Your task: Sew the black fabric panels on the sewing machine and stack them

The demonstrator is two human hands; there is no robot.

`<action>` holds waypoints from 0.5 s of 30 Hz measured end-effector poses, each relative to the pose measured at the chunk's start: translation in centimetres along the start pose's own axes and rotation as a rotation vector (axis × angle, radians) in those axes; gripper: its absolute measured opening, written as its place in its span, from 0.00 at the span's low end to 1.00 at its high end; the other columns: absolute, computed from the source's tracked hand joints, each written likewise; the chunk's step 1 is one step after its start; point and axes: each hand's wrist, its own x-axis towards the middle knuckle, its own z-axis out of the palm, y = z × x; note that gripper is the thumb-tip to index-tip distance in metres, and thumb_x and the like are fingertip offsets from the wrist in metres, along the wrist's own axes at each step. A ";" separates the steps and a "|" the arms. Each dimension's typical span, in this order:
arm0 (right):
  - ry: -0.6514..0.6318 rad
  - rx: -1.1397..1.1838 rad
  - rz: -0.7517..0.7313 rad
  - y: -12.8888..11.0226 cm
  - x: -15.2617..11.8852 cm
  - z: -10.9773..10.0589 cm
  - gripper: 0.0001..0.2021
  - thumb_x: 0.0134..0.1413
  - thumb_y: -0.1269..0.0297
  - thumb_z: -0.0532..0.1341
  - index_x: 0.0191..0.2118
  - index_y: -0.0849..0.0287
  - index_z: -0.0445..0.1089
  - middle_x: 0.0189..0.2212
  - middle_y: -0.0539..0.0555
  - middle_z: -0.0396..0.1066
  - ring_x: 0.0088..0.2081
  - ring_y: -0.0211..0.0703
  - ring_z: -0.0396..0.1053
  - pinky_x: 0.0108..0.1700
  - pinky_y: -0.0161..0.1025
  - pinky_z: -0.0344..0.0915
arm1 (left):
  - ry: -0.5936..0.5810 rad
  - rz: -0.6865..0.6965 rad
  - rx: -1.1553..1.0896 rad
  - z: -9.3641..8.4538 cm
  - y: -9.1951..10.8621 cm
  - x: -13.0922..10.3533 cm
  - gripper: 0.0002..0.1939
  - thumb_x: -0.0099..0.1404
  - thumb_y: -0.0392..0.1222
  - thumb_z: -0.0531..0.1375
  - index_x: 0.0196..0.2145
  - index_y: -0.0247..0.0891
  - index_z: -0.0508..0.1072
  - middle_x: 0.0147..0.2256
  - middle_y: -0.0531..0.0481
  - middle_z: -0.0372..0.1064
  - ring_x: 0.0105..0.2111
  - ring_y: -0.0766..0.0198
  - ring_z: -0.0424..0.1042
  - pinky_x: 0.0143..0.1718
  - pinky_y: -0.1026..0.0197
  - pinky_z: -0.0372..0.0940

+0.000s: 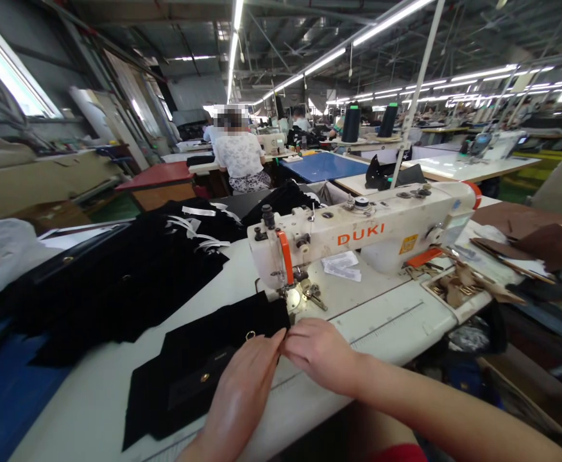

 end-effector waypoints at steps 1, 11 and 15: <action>0.019 0.042 0.023 0.1 0.2 0.2 0.12 0.65 0.65 0.53 0.35 0.59 0.72 0.29 0.53 0.72 0.31 0.40 0.67 0.36 0.37 0.65 | 0.021 -0.022 -0.011 0.0 -0.5 0.1 0.15 0.71 0.37 0.49 0.50 0.37 0.71 0.38 0.47 0.77 0.38 0.61 0.76 0.46 0.57 0.71; -0.080 0.122 0.070 1.7 -1.9 1.2 0.12 0.62 0.68 0.55 0.47 0.61 0.72 0.47 0.60 0.73 0.51 0.47 0.68 0.54 0.46 0.65 | -0.032 0.055 -0.044 3.2 -4.6 2.0 0.15 0.68 0.29 0.49 0.39 0.35 0.75 0.38 0.44 0.75 0.41 0.59 0.74 0.46 0.54 0.71; -0.187 0.082 0.042 1.2 -2.2 1.2 0.12 0.63 0.67 0.55 0.47 0.62 0.71 0.50 0.59 0.72 0.53 0.46 0.66 0.56 0.44 0.63 | -0.209 0.056 -0.018 4.2 -4.5 1.8 0.16 0.65 0.26 0.49 0.40 0.34 0.75 0.39 0.44 0.75 0.42 0.58 0.73 0.44 0.55 0.71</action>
